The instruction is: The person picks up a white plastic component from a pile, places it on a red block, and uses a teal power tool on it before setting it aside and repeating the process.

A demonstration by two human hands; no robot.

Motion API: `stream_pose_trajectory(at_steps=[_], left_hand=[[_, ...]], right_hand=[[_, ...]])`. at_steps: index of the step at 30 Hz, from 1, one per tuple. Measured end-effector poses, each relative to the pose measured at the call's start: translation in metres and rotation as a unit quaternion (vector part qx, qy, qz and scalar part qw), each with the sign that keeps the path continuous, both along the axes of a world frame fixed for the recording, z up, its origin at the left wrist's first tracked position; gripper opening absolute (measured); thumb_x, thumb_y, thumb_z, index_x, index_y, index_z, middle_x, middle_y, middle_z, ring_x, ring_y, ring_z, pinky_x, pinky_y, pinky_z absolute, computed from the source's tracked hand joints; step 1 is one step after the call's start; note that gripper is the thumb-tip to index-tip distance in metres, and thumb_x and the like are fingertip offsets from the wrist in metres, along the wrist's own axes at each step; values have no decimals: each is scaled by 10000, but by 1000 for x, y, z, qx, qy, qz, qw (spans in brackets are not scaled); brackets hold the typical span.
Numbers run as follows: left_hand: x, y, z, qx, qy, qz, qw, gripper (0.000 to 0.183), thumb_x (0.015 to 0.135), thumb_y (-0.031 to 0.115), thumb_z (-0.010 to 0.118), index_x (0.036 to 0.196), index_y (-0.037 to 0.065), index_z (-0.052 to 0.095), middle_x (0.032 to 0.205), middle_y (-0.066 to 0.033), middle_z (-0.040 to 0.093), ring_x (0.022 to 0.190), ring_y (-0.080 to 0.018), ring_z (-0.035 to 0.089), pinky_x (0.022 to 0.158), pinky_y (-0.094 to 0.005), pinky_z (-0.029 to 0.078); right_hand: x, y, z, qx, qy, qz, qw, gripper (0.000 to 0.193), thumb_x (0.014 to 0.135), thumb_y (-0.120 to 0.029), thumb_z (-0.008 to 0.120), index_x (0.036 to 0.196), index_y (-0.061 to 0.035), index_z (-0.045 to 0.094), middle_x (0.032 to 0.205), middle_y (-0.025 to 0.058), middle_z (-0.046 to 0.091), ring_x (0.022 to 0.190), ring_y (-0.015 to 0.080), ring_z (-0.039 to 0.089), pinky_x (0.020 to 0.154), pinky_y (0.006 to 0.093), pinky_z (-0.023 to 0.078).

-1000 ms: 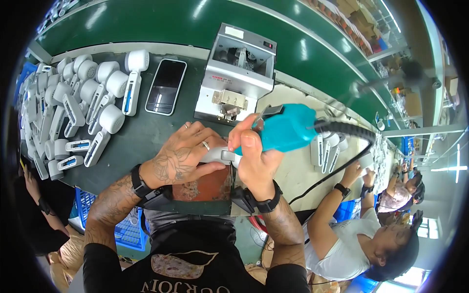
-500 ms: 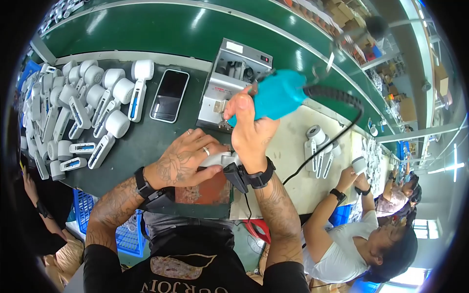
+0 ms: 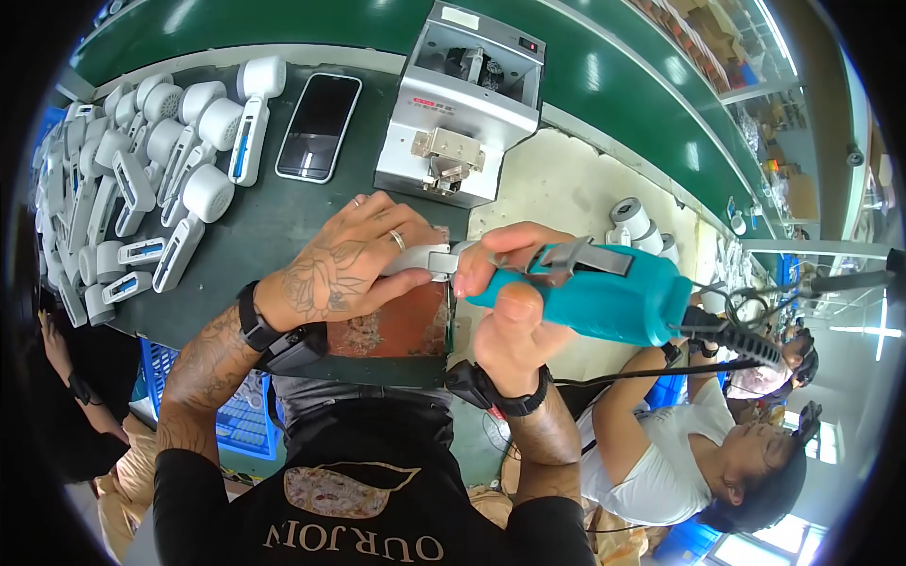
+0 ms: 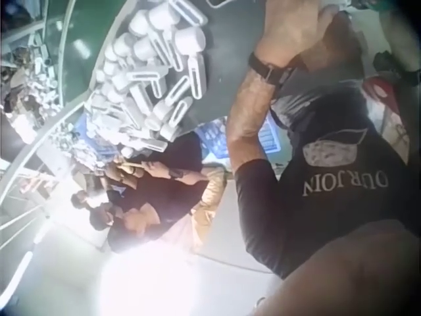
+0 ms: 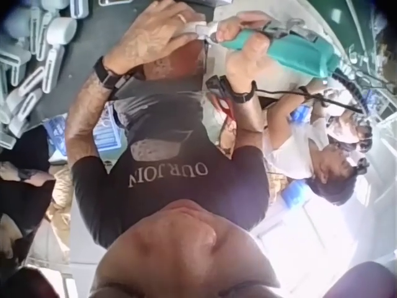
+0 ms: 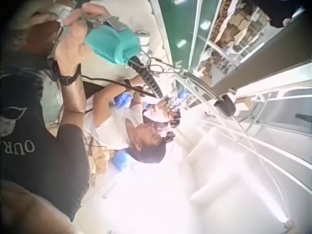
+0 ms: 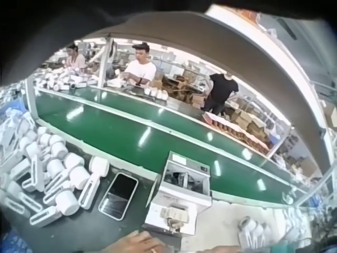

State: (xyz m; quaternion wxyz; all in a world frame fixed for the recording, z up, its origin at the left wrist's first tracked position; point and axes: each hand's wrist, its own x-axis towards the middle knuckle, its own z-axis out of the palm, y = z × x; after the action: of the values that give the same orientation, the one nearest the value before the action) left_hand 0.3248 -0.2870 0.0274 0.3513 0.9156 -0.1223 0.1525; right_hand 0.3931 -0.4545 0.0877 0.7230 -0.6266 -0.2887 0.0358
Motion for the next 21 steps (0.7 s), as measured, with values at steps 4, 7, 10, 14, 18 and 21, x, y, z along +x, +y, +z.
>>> stream_pose_trajectory(at_steps=[4,7,10,14,18,21], left_hand=[[-3,-2,1,-7,13,-3,1000,401,843,231,710,1211,91,636,1115,-47,621,986,-265,545,855,-395,443],[-3,-3,-2,-11,16,-5,1000,404,843,230,707,1215,89,635,1116,-46,620,984,-269,542,857,-395,441],[1,-2,-2,2,20,-9,1000,406,845,230,700,1217,85,632,1125,-50,616,985,-273,539,860,-396,439],[5,-1,9,16,32,-12,999,413,837,227,707,1216,81,631,1140,-61,611,986,-279,536,868,-401,437],[8,0,5,17,-10,0,1000,432,818,224,722,1214,77,629,1152,-78,605,988,-291,561,879,-411,442],[5,-3,-3,37,-82,-7,996,382,797,197,712,1148,71,630,1108,-87,604,965,-289,579,854,-404,456]], right_hand=[[-2,0,-6,4,-2,2,1000,682,896,-654,563,1042,7,478,618,51,464,519,170,466,496,324,400],[0,-1,-14,3,7,2,1000,626,912,-615,577,1011,-5,474,618,57,465,514,174,462,495,328,403],[5,-1,-21,26,15,26,999,552,925,-554,598,976,-19,468,625,67,472,514,179,462,496,333,408],[9,2,-16,35,60,54,996,503,919,-507,623,956,-29,469,640,79,485,539,190,479,504,342,420],[7,8,-20,39,14,35,999,482,916,-476,640,943,-24,474,668,93,520,580,202,517,527,348,444],[4,-4,-50,23,11,-76,997,463,933,-443,633,1044,-4,537,702,84,547,619,191,542,574,350,470]])
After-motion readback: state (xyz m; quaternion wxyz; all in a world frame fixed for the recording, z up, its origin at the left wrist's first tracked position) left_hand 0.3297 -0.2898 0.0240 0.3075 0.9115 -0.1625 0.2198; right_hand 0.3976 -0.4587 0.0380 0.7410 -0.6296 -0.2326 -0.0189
